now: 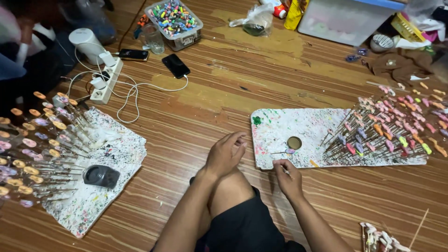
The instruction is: Painting small decorative figures attached to wooden sticks using a fine brush and paint.
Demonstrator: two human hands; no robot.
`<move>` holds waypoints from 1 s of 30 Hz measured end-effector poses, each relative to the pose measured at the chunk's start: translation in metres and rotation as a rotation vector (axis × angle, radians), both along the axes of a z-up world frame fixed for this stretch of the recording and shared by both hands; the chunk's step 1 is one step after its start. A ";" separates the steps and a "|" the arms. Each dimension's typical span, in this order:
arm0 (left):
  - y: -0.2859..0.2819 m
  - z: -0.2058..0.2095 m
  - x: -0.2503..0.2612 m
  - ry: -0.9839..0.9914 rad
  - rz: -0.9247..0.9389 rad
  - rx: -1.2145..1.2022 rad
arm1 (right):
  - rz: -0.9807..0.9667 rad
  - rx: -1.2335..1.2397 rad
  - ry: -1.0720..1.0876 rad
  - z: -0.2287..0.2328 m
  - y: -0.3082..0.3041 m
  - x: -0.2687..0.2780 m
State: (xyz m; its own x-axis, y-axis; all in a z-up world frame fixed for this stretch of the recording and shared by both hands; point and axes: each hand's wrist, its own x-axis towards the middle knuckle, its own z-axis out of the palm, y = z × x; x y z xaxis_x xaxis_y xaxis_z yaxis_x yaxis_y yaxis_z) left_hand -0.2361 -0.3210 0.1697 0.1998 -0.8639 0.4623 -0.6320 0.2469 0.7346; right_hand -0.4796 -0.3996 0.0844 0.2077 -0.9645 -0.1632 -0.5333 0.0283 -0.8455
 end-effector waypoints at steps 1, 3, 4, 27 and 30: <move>-0.002 -0.001 -0.001 0.011 -0.004 0.005 | -0.079 -0.005 -0.026 -0.011 -0.005 -0.001; -0.003 -0.003 -0.004 0.021 -0.006 0.007 | -0.156 -0.012 -0.053 -0.029 -0.014 -0.003; -0.003 -0.003 -0.005 -0.002 -0.011 0.010 | -0.151 -0.091 -0.056 -0.037 -0.019 -0.004; 0.010 -0.021 -0.005 -0.004 0.081 0.066 | 0.053 -0.574 -0.162 -0.028 -0.033 0.018; 0.018 -0.016 -0.003 -0.009 0.137 -0.008 | 0.098 -0.669 -0.155 -0.001 -0.029 0.032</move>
State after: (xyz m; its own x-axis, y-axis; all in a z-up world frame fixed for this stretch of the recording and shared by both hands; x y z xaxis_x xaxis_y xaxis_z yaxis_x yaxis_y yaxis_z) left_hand -0.2389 -0.3033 0.1540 0.3114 -0.8252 0.4712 -0.6666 0.1637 0.7273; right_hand -0.4473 -0.4283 0.0833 0.2722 -0.8230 0.4986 -0.3784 -0.5680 -0.7309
